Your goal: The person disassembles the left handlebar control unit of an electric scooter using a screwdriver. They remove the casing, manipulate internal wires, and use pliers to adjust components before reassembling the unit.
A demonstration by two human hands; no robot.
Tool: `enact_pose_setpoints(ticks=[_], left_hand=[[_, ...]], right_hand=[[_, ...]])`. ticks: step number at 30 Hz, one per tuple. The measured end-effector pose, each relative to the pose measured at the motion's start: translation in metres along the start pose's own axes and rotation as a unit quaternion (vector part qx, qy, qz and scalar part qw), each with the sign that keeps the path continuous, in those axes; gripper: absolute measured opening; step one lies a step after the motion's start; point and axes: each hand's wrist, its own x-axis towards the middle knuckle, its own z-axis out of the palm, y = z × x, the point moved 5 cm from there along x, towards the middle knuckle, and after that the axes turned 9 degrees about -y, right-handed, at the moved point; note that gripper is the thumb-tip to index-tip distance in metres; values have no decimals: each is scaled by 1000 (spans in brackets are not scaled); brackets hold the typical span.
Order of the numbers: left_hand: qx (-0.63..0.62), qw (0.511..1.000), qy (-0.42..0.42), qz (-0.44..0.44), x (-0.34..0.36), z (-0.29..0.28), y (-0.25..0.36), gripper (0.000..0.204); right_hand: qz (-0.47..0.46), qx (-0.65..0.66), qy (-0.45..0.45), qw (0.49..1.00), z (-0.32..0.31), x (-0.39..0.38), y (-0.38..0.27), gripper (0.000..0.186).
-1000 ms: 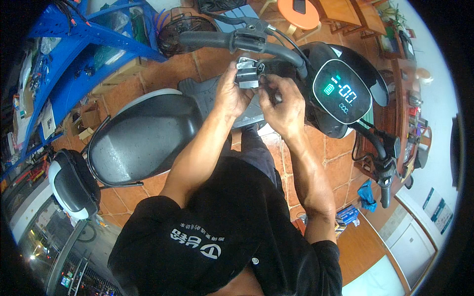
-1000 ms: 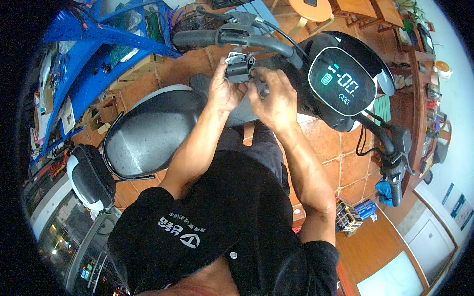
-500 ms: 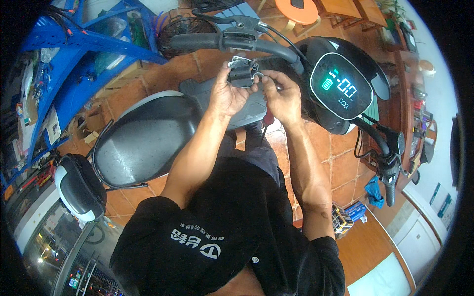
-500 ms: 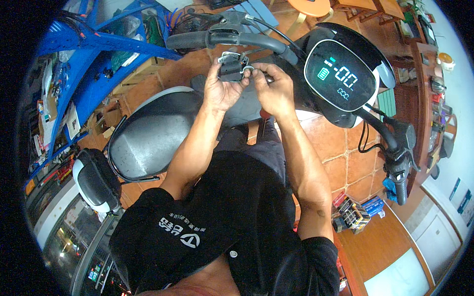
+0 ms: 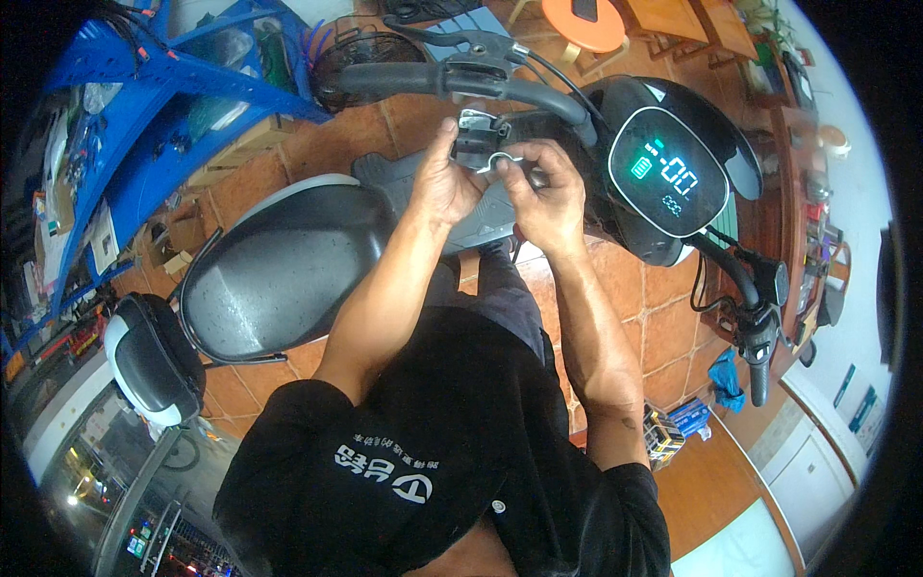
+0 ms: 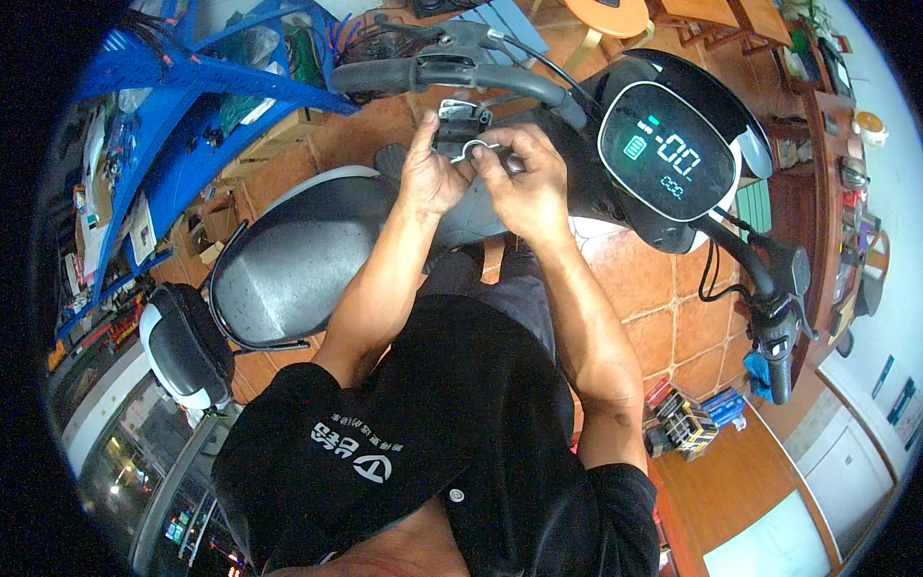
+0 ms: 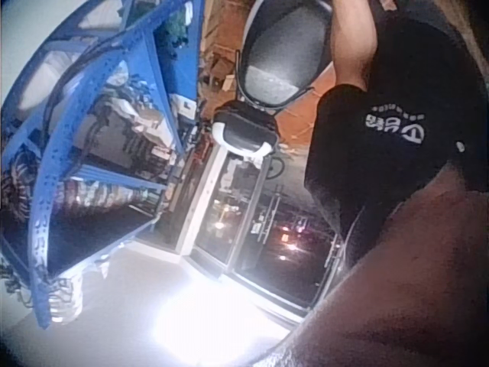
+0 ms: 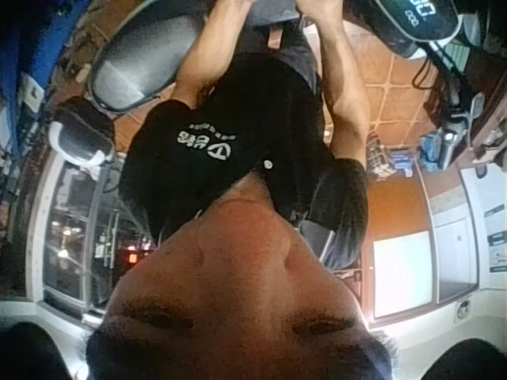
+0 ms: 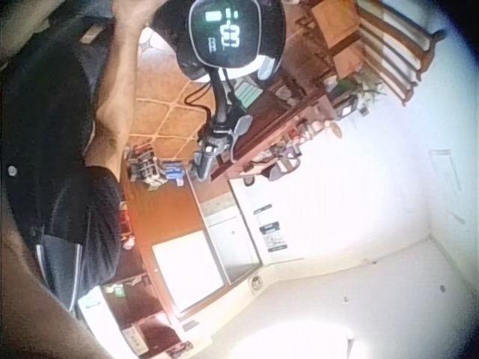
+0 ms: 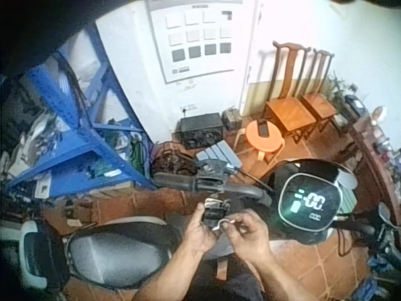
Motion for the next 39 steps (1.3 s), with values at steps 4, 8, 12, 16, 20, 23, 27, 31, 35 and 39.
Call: enact_pose_setpoints(ticks=[4, 8, 12, 16, 20, 23, 27, 31, 35, 39], left_hand=[[37, 999, -36, 11, -1, 0, 2, 44], [60, 998, -22, 22, -1, 1, 4, 45], [62, 998, -18, 26, -1, 2, 3, 43], [39, 999, -17, 8, 2, 4, 2, 44], [28, 999, -14, -13, 11, -10, 5, 49], [59, 996, -44, -43, 14, -7, 13, 51], [67, 995, -19, -73, 11, -7, 19, 51], [91, 994, 1, -52, 9, -6, 30, 53], [121, 992, -38, -4, 20, -3, 22, 68], [75, 992, -100, 0, 29, -6, 19, 72]], right_hand=[[-105, -85, 18, 991, 4, 15, -18, 14], [-139, -226, 18, 964, 12, 22, -28, 14], [-62, -156, 23, 986, 13, 23, -17, 15], [-87, -83, 44, 992, 5, 16, -23, 13], [-128, 5, 101, 987, -23, -22, -29, 13], [64, 157, 56, 984, -35, -71, 50, 11], [347, 115, 53, 929, 29, -112, 270, 11], [487, 205, 109, 842, 123, -125, 490, 20], [469, -53, 94, 877, 166, -85, 603, 35], [435, -113, 118, 885, 162, -71, 610, 35]])
